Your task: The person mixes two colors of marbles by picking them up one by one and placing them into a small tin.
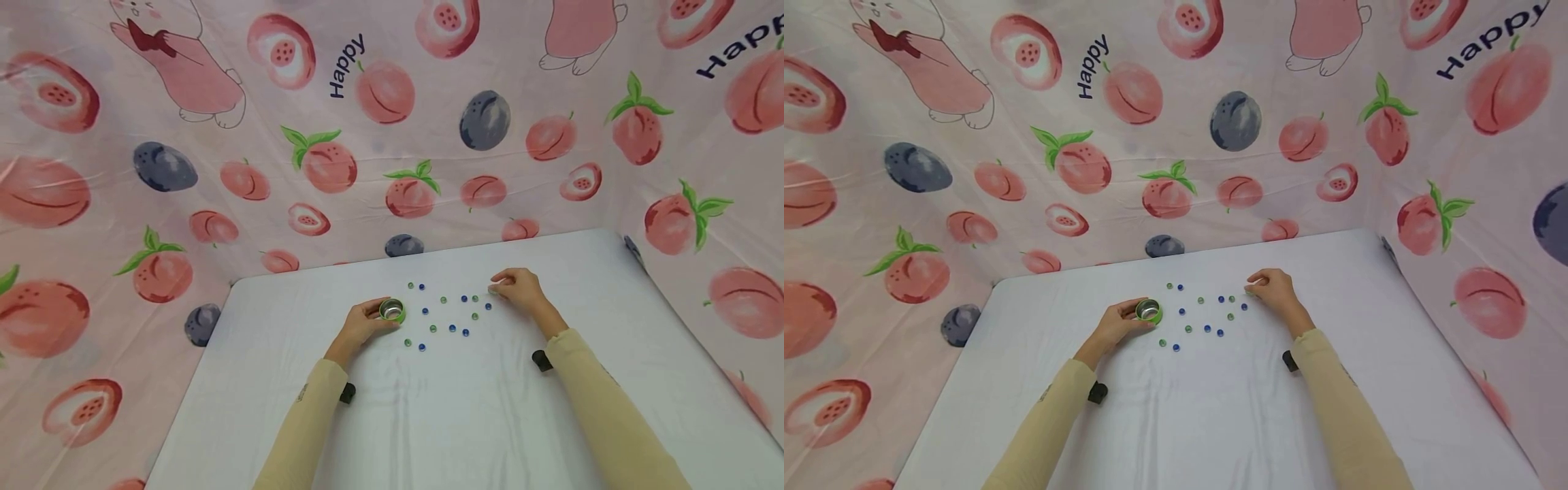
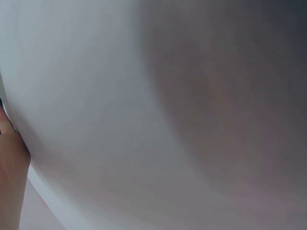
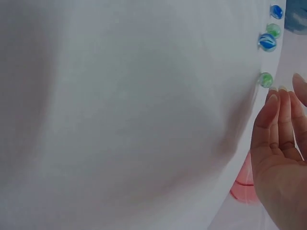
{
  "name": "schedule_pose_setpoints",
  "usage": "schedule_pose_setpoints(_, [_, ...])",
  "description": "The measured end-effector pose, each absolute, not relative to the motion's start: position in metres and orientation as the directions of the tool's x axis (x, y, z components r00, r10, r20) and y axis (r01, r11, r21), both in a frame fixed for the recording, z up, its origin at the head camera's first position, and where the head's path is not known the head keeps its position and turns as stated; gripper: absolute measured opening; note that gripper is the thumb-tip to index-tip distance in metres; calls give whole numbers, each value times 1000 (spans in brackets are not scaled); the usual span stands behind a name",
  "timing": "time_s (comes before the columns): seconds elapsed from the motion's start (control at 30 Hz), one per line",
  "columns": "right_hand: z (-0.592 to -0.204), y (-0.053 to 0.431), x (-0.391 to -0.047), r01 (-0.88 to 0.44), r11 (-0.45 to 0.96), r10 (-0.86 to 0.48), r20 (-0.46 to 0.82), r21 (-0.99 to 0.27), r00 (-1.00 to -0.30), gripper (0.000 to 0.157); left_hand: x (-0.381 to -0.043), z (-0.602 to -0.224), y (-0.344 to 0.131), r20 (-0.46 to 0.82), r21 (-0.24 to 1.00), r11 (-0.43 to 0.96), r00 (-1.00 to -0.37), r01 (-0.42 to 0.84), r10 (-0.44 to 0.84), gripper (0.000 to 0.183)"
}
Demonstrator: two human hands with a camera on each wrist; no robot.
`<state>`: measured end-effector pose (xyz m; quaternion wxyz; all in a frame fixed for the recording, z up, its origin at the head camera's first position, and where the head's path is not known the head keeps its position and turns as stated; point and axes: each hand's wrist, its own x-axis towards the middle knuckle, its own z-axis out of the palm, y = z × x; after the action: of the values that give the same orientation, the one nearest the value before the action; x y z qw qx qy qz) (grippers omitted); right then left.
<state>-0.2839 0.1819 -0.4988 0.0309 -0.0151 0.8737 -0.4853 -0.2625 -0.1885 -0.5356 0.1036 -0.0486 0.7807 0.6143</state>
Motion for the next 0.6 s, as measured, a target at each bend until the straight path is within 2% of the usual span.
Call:
schedule_pose_setpoints(0.3, [-509, 183, -287, 32, 568, -69, -86, -822, -994, 31, -262, -537, -190, -211, 952, 240, -976, -191, 60, 65])
schedule_pose_setpoints(0.6, [-508, 180, -291, 32, 616, -81, -104, -787, -991, 25, -263, -537, -191, -210, 952, 242, -976, -189, 64, 65])
